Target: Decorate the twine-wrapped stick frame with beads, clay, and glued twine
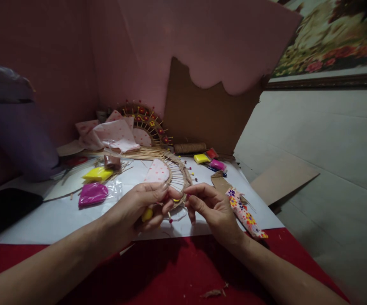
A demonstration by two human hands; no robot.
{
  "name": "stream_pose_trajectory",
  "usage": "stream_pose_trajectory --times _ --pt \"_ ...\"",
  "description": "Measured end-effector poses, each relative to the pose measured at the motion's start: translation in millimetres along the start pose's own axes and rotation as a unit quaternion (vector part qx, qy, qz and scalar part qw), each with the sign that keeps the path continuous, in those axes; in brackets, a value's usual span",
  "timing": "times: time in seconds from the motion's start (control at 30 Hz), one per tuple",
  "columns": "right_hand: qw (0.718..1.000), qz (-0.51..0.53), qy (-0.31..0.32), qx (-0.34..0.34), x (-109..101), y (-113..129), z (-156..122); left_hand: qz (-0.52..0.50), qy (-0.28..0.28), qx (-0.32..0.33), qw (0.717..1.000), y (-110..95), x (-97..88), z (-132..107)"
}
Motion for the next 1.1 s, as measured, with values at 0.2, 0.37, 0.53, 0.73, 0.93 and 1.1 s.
stream_pose_trajectory --times 0.2,0.37,0.53,0.73,0.93,1.1 --pt "0.999 0.037 0.011 0.016 -3 -3 0 0.0 0.001 0.007 1.0 1 -1.0 0" --pt "0.998 0.06 -0.005 0.029 -3 -4 1 0.001 0.005 0.0 1.0 3 0.2 -1" --pt "0.997 0.067 0.001 0.044 -4 -5 2 0.005 -0.004 -0.009 1.0 0 1.1 -2" --pt "0.994 0.085 -0.005 0.066 -6 -7 1 0.007 -0.045 0.026 0.999 -5 -0.2 -2" --pt "0.997 0.059 -0.021 0.043 -6 -7 5 0.025 -0.077 0.061 0.995 -4 -7.4 -2" --pt "0.998 0.02 -0.035 0.054 -7 -6 2 0.063 -0.122 0.072 0.988 -7 -10.1 -2"
Point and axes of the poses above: each hand's wrist, its own z-axis towards the middle knuckle, its own x-axis out of the palm, y = z × x, the point moved 2 cm from there along z, towards the middle knuckle, and after that the axes turned 7 degrees about y, right-handed, at the moved point
